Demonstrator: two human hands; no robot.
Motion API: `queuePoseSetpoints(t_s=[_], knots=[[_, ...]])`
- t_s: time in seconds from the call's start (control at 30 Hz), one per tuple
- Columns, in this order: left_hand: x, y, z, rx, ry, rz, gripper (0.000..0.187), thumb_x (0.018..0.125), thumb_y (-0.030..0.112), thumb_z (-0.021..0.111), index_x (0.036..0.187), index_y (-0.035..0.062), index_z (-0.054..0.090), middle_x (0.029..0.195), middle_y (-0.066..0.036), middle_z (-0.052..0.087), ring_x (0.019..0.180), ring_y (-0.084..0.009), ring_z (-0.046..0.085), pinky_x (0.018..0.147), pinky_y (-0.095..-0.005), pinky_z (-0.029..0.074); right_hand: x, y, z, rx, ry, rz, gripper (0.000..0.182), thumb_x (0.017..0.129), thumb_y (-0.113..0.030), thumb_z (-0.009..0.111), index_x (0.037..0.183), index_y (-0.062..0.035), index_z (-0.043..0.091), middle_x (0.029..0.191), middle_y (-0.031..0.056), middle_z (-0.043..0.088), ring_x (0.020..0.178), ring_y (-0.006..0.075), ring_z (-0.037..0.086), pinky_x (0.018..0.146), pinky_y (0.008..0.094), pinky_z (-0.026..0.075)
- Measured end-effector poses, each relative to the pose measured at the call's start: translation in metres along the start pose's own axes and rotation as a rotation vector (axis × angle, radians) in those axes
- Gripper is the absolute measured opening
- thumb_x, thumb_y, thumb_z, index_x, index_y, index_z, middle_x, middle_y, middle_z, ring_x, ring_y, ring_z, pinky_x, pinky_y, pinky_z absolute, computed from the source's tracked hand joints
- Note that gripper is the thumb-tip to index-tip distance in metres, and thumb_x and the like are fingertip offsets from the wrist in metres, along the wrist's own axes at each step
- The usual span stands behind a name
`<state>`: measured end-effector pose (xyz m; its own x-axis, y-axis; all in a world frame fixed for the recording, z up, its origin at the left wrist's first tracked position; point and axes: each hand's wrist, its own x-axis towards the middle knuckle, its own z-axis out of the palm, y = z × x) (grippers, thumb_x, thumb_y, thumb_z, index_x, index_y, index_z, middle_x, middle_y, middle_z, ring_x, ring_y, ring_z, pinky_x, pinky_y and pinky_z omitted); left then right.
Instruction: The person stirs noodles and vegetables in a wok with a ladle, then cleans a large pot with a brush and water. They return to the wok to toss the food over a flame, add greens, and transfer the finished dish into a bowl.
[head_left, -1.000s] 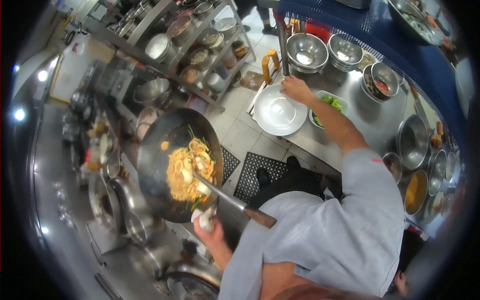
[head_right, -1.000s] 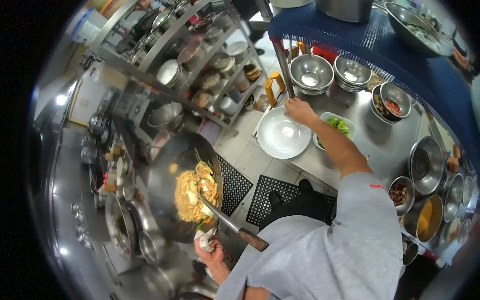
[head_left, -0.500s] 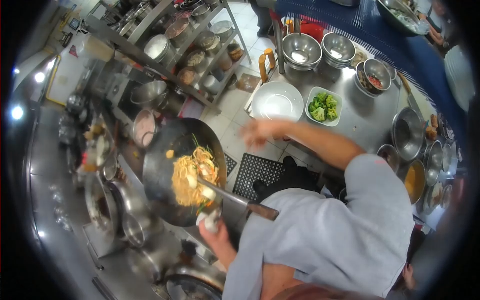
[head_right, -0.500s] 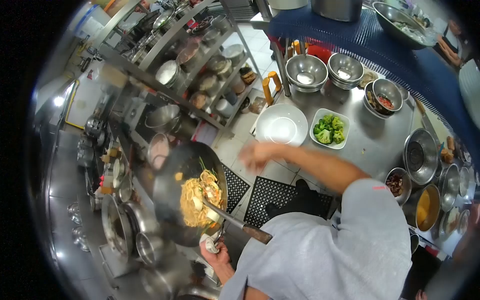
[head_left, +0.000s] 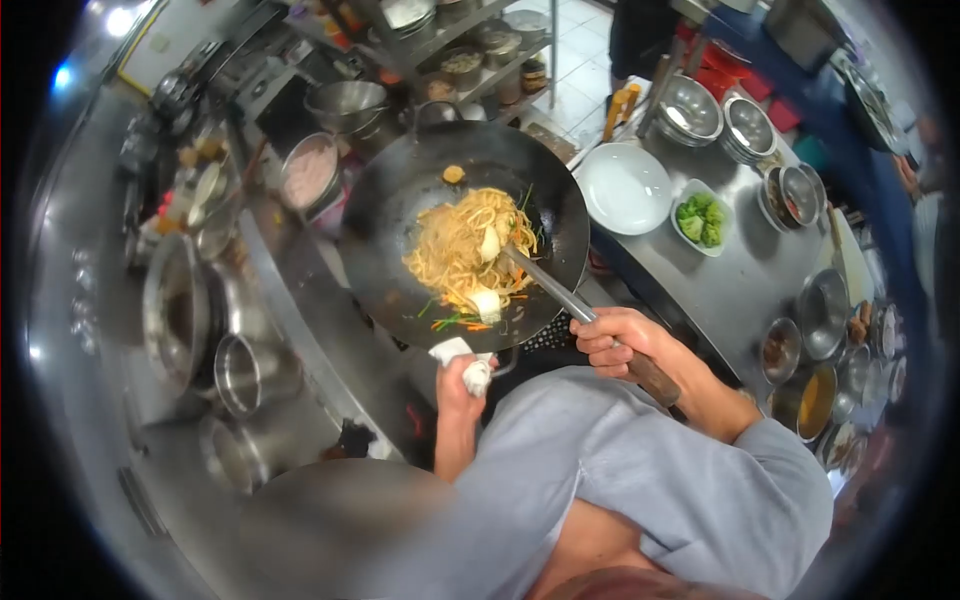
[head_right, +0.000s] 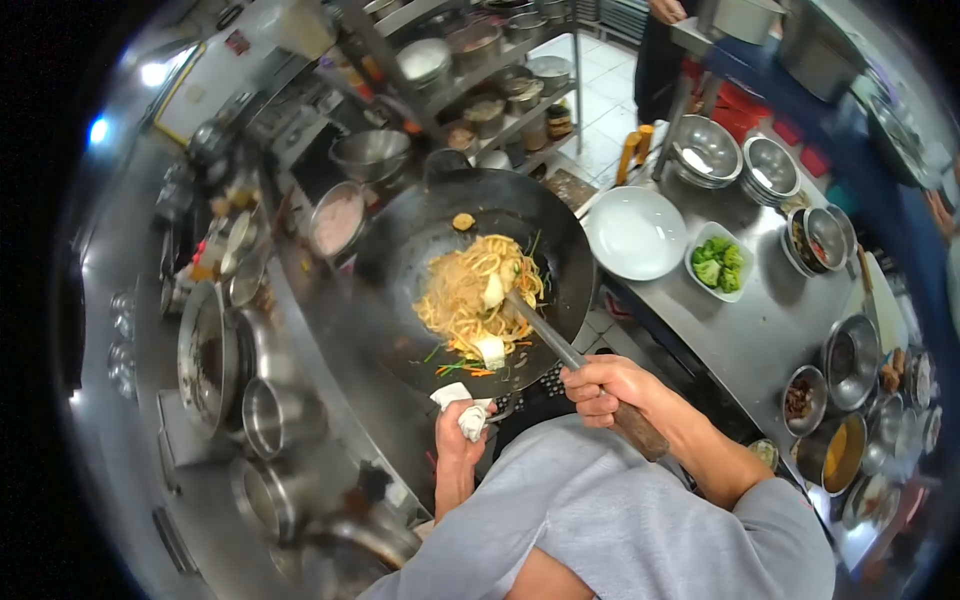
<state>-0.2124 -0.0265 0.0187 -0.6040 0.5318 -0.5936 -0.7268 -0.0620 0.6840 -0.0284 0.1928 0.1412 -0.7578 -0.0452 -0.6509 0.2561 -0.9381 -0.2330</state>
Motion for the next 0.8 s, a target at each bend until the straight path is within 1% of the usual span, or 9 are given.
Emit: queuePoseSetpoints(t_s=[0.27,0.4,0.47,0.53,0.57,0.6,0.67,0.7,0.8], knots=[[0.035,0.012,0.029,0.062,-0.056,0.058,0.018,0.082,0.013,0.054,0.091,-0.0016,0.059,0.073,-0.016,0.068,0.062,-0.0263,0.068,0.049,-0.0295,0.051,-0.067,0.006,-0.029,0.064,0.064,-0.296,0.007,0.092,-0.006,0.056,0.097,-0.0077,0.051,0.063,-0.0036,0.041,0.039,0.0040,0.035,0.036,0.0236,0.029],[0.055,0.026,0.037,0.046,-0.059,0.114,0.016,0.080,0.009,0.055,0.090,-0.0032,0.057,0.073,-0.016,0.066,0.063,-0.0286,0.068,0.053,-0.0322,0.054,-0.099,0.008,-0.039,-0.110,0.271,-0.420,0.013,0.090,-0.005,0.056,0.100,-0.0064,0.049,0.063,-0.0032,0.039,0.039,0.0045,0.036,0.036,0.0235,0.028],[0.060,0.034,0.041,0.094,-0.104,0.136,0.033,0.077,-0.001,0.053,0.110,-0.0048,0.054,0.100,-0.015,0.060,0.082,-0.0276,0.063,0.067,-0.0401,0.057,-0.104,0.011,-0.059,-0.145,0.316,-0.453,0.017,0.088,-0.008,0.058,0.102,-0.0046,0.048,0.063,-0.0022,0.041,0.039,0.0063,0.038,0.036,0.0251,0.030],[0.056,0.038,0.047,0.114,-0.096,0.167,0.034,0.077,-0.001,0.052,0.111,-0.0051,0.054,0.099,-0.016,0.059,0.080,-0.0276,0.062,0.068,-0.0404,0.057,-0.099,0.017,-0.081,-0.500,0.511,-0.515,0.022,0.087,-0.011,0.059,0.103,-0.0030,0.048,0.063,-0.0001,0.046,0.039,0.0090,0.042,0.036,0.0267,0.032],[0.057,0.038,0.049,0.114,-0.096,0.194,0.033,0.077,0.000,0.052,0.110,-0.0055,0.054,0.098,-0.016,0.059,0.080,-0.0279,0.062,0.067,-0.0405,0.057,-0.094,0.018,-0.095,-0.666,0.590,-0.519,0.027,0.086,-0.013,0.059,0.105,0.0015,0.045,0.064,0.0082,0.054,0.040,0.0145,0.048,0.038,0.0314,0.038],[0.058,0.038,0.050,0.112,-0.094,0.220,0.033,0.077,0.000,0.052,0.110,-0.0059,0.054,0.097,-0.016,0.059,0.079,-0.0282,0.063,0.067,-0.0406,0.057,-0.088,0.018,-0.100,-0.663,0.592,-0.525,0.027,0.086,-0.013,0.059,0.105,0.0015,0.045,0.064,0.0082,0.054,0.040,0.0145,0.048,0.038,0.0314,0.038],[0.058,0.036,0.054,0.104,-0.085,0.224,0.031,0.078,0.000,0.052,0.108,-0.0064,0.054,0.095,-0.016,0.059,0.078,-0.0287,0.063,0.068,-0.0406,0.057,-0.070,0.023,-0.110,-0.958,0.871,-0.478,0.030,0.086,-0.013,0.056,0.106,0.0049,0.043,0.068,0.0222,0.060,0.049,0.0308,0.060,0.048,0.0440,0.047],[0.059,0.036,0.055,0.092,-0.076,0.226,0.030,0.078,0.001,0.052,0.107,-0.0069,0.054,0.093,-0.016,0.059,0.077,-0.0292,0.063,0.068,-0.0406,0.057,-0.039,0.039,-0.154,-1.240,0.979,-0.616,0.031,0.087,-0.012,0.054,0.108,0.0063,0.042,0.074,0.0337,0.061,0.066,0.0480,0.063,0.066,0.0543,0.049],[0.061,0.032,0.053,0.055,-0.076,0.196,0.029,0.078,0.002,0.052,0.106,-0.0074,0.053,0.090,-0.016,0.060,0.076,-0.0300,0.064,0.068,-0.0407,0.057,-0.037,0.041,-0.154,-1.225,1.071,-0.578,0.031,0.087,-0.014,0.054,0.109,0.0040,0.042,0.077,0.0362,0.060,0.077,0.0546,0.060,0.075,0.0572,0.046]])
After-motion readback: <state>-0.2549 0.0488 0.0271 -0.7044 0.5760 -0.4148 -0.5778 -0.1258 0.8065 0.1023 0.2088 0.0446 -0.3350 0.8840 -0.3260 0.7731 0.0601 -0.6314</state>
